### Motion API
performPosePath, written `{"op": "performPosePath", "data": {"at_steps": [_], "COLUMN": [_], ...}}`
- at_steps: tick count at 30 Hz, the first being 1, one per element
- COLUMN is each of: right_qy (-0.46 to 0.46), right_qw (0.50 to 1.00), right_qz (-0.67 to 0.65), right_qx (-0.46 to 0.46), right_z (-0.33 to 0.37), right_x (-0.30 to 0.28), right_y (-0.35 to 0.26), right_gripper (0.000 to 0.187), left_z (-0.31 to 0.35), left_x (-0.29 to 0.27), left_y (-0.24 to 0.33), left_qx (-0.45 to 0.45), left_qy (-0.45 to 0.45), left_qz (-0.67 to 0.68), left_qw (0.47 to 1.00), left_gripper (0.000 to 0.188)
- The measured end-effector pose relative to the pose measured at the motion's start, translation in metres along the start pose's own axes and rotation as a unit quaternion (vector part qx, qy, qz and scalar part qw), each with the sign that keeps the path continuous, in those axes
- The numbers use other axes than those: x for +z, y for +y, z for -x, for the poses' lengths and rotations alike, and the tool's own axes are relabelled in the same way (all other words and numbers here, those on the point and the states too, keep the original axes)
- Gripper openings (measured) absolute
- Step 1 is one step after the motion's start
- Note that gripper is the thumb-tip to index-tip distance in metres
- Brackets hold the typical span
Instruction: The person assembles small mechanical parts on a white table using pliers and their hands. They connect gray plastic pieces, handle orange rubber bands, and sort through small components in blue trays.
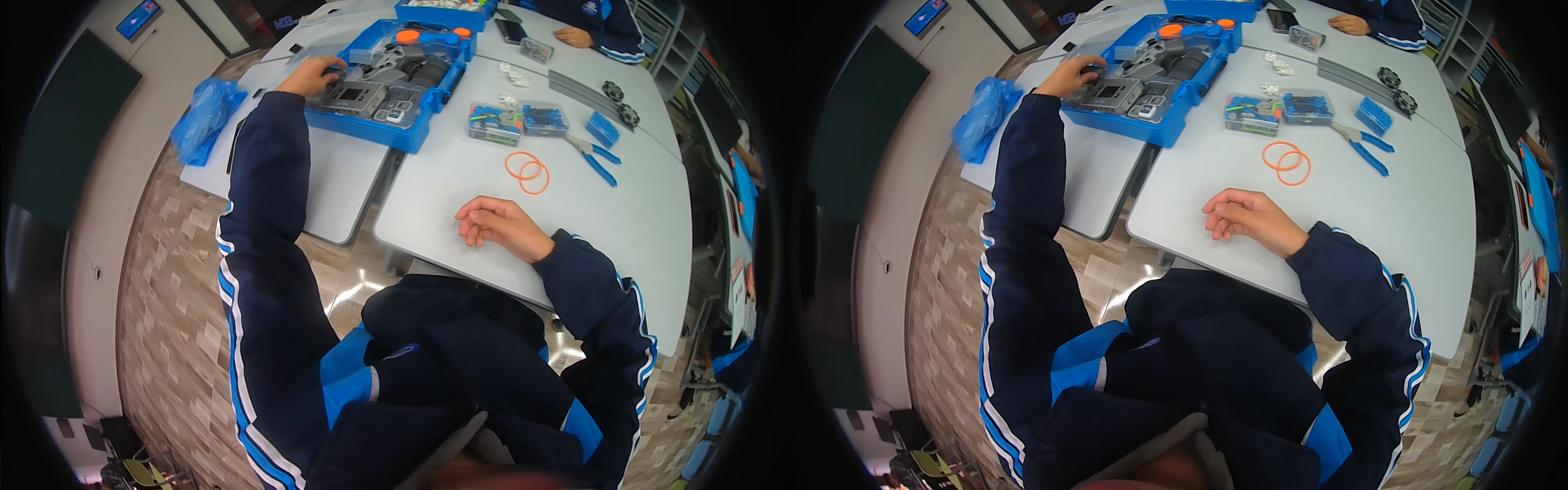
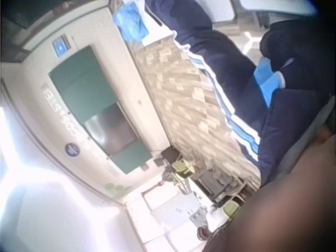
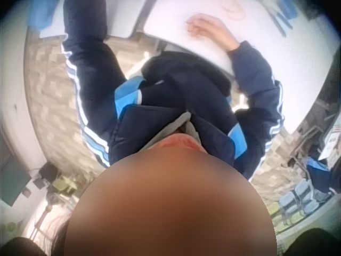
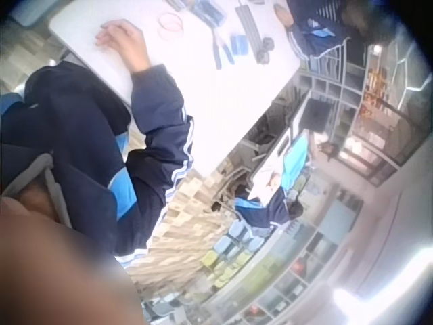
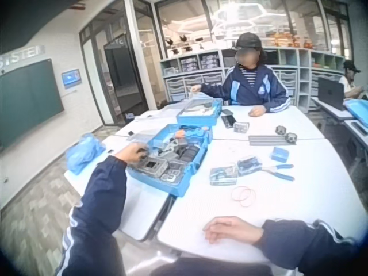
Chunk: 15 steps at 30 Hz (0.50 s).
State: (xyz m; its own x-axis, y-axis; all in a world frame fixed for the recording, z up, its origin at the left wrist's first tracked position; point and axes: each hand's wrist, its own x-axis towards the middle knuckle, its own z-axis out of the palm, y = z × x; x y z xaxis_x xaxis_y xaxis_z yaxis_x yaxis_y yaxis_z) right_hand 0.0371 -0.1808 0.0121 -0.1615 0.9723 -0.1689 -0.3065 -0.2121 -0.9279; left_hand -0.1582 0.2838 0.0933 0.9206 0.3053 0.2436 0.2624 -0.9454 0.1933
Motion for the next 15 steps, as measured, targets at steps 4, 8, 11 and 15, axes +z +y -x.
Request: {"op": "performPosePath", "data": {"at_steps": [4, 8, 11, 15], "right_qy": [0.002, 0.004, 0.002, -0.002], "right_qw": [1.000, 1.000, 1.000, 1.000], "right_qz": [0.006, 0.013, 0.011, 0.007], "right_qx": [0.000, 0.000, -0.003, -0.004], "right_z": [0.001, 0.001, 0.001, 0.001], "right_x": [0.003, 0.004, 0.004, 0.003], "right_y": [-0.003, -0.005, -0.005, -0.004], "right_gripper": [0.025, 0.025, 0.025, 0.025], "left_z": [0.005, 0.005, 0.010, 0.020], "left_x": [-0.004, 0.000, 0.006, 0.013], "left_y": [-0.013, -0.020, -0.029, -0.039], "left_qx": [-0.044, -0.060, -0.076, -0.123], "left_qy": [-0.010, 0.046, 0.110, 0.118], "left_qz": [-0.097, -0.046, 0.022, 0.189], "left_qw": [0.994, 0.996, 0.991, 0.967], "left_gripper": [0.039, 0.037, 0.036, 0.036]}}
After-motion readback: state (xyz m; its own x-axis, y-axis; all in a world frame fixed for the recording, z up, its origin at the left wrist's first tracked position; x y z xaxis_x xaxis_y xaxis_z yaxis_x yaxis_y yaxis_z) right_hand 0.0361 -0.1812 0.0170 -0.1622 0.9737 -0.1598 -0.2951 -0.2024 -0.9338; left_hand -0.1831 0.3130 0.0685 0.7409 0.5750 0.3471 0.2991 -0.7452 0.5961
